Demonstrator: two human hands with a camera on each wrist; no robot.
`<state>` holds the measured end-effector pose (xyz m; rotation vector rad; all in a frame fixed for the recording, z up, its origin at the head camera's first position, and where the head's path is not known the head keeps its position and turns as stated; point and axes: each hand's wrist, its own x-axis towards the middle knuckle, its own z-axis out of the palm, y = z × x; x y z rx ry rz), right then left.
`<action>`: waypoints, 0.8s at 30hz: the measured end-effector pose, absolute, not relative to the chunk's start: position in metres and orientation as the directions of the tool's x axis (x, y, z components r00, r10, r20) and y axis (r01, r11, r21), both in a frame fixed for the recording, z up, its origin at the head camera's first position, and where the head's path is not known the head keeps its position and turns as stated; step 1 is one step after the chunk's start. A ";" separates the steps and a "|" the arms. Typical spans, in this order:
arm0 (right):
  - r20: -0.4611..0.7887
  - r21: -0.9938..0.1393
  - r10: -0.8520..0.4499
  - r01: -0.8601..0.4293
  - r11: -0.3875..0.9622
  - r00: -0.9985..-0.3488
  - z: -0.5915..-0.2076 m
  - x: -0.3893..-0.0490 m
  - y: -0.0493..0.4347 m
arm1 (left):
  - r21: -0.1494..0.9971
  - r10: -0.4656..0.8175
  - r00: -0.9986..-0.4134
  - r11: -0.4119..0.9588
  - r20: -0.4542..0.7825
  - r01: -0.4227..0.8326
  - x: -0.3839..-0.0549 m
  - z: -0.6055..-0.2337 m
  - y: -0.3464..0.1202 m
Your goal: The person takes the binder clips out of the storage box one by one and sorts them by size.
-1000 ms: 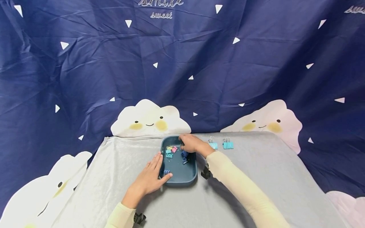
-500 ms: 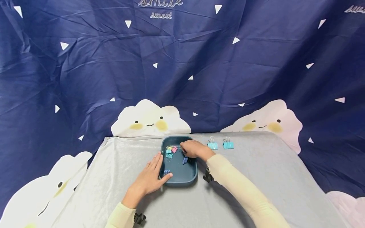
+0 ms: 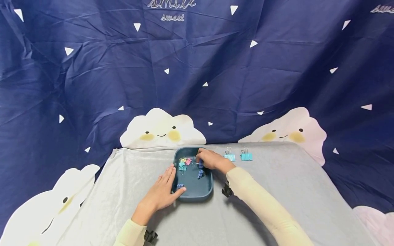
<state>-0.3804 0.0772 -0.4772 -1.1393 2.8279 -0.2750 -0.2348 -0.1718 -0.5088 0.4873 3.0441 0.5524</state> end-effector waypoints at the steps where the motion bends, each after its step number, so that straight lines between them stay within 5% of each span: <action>1: 0.007 -0.199 -0.698 -0.685 0.701 -0.716 -0.477 -0.380 0.079 | 0.343 0.304 -0.952 0.890 0.044 0.300 -0.235 -0.509 -0.172; 12: 0.166 -0.195 -0.711 -0.730 0.655 -0.683 -0.478 -0.383 0.085 | 0.337 0.306 -0.951 0.892 0.039 0.301 -0.235 -0.511 -0.173; 24: 0.189 -0.269 -0.655 -0.680 0.682 -0.732 -0.472 -0.382 0.091 | 0.335 0.308 -0.951 0.893 0.030 0.300 -0.235 -0.509 -0.172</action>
